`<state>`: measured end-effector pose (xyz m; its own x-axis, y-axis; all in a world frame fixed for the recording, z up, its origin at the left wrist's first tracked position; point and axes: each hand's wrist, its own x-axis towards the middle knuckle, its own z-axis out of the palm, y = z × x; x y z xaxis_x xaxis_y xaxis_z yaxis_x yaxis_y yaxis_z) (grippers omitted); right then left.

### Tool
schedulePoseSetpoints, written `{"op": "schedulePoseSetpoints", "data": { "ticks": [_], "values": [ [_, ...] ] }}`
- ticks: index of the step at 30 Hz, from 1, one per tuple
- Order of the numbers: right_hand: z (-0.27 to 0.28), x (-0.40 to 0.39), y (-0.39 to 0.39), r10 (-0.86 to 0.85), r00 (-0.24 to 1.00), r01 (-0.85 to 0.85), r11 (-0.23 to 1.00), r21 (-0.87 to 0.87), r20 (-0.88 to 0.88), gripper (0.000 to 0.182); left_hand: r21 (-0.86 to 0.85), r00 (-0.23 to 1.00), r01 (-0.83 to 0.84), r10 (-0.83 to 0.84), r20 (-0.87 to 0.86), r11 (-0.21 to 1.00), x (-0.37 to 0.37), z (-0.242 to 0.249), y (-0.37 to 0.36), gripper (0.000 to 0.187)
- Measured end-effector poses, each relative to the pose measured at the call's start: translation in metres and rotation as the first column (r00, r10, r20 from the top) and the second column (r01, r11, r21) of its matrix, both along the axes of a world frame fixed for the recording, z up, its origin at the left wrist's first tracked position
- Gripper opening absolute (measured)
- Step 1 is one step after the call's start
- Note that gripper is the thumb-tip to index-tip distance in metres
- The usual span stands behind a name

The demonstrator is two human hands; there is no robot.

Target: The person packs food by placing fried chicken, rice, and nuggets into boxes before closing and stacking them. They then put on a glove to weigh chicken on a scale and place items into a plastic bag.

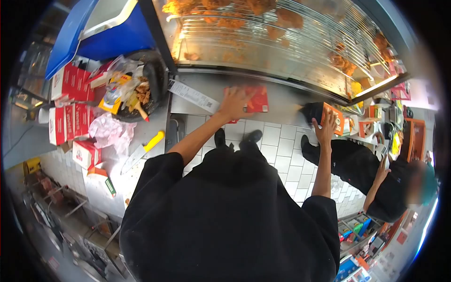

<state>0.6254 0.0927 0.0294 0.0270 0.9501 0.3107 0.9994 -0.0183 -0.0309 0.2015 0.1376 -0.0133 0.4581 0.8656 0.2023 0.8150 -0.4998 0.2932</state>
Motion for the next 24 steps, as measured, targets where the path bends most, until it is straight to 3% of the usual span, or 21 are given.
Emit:
{"op": "schedulePoseSetpoints", "data": {
  "ticks": [1, 3, 4, 5, 6, 8, 9, 12, 13, 15, 19, 21, 24],
  "values": [
    [0.002, -0.007, 0.003, -0.039, 0.999, 0.037, 0.995, 0.09, 0.022, 0.068, -0.03, 1.0, 0.024, -0.023, 0.016, 0.999, 0.001, 0.003, -0.003, 0.09],
    [0.037, -0.065, 0.011, 0.028, 0.98, 0.023, 0.968, 0.25, -0.197, 0.05, -0.046, 0.999, 0.029, -0.028, 0.032, 0.999, -0.005, 0.008, -0.005, 0.089],
    [0.041, -0.091, 0.014, 0.128, 0.94, -0.025, 0.951, 0.309, -0.317, 0.036, -0.088, 0.991, 0.025, -0.013, 0.136, 0.996, -0.014, 0.008, -0.012, 0.087],
    [0.016, -0.109, 0.018, 0.15, 0.873, -0.007, 0.955, 0.296, -0.463, 0.034, -0.13, 0.973, 0.04, -0.009, 0.232, 0.991, -0.022, 0.008, -0.016, 0.085],
    [0.002, -0.145, 0.018, 0.161, 0.88, -0.037, 0.962, 0.272, -0.448, 0.034, -0.136, 0.975, 0.051, -0.02, 0.222, 0.989, -0.021, 0.01, -0.015, 0.085],
    [-0.029, -0.212, 0.016, 0.248, 0.696, -0.191, 0.969, 0.159, -0.674, 0.035, 0.06, 0.998, 0.056, -0.059, 0.039, 0.997, -0.004, 0.016, -0.033, 0.078],
    [-0.053, -0.227, 0.021, 0.331, 0.691, -0.319, 0.937, 0.14, -0.643, 0.036, 0.087, 0.996, 0.073, -0.076, 0.039, 0.994, -0.003, 0.015, -0.021, 0.078],
    [-0.058, -0.262, 0.01, 0.127, 0.476, -0.182, 0.982, 0.043, -0.87, 0.039, 0.026, 0.998, 0.061, -0.061, -0.015, 0.998, -0.007, 0.006, -0.028, 0.077],
    [-0.057, -0.261, 0.012, 0.125, 0.478, -0.168, 0.985, 0.049, -0.87, 0.039, 0.023, 0.998, 0.055, -0.055, -0.005, 0.998, -0.009, 0.007, -0.024, 0.079],
    [-0.059, -0.259, 0.006, 0.072, 0.202, -0.115, 0.992, 0.049, -0.977, 0.043, 0.011, 0.998, 0.063, -0.063, 0.003, 0.998, -0.012, 0.007, -0.025, 0.08],
    [-0.065, -0.237, 0.003, -0.035, 0.095, -0.158, 0.986, -0.05, -0.995, 0.049, -0.02, 0.992, 0.103, -0.101, 0.077, 0.994, -0.015, 0.016, -0.017, 0.084],
    [-0.082, -0.226, 0.009, -0.106, -0.001, -0.265, 0.959, -0.102, -0.994, 0.055, -0.03, 0.986, 0.135, -0.131, 0.106, 0.99, -0.018, 0.012, -0.013, 0.085],
    [-0.069, -0.228, 0.02, -0.219, 0.018, -0.268, 0.939, -0.216, -0.976, 0.057, 0.02, 0.977, 0.211, -0.212, 0.026, 0.977, -0.023, 0.002, -0.004, 0.083]
  ]
}}
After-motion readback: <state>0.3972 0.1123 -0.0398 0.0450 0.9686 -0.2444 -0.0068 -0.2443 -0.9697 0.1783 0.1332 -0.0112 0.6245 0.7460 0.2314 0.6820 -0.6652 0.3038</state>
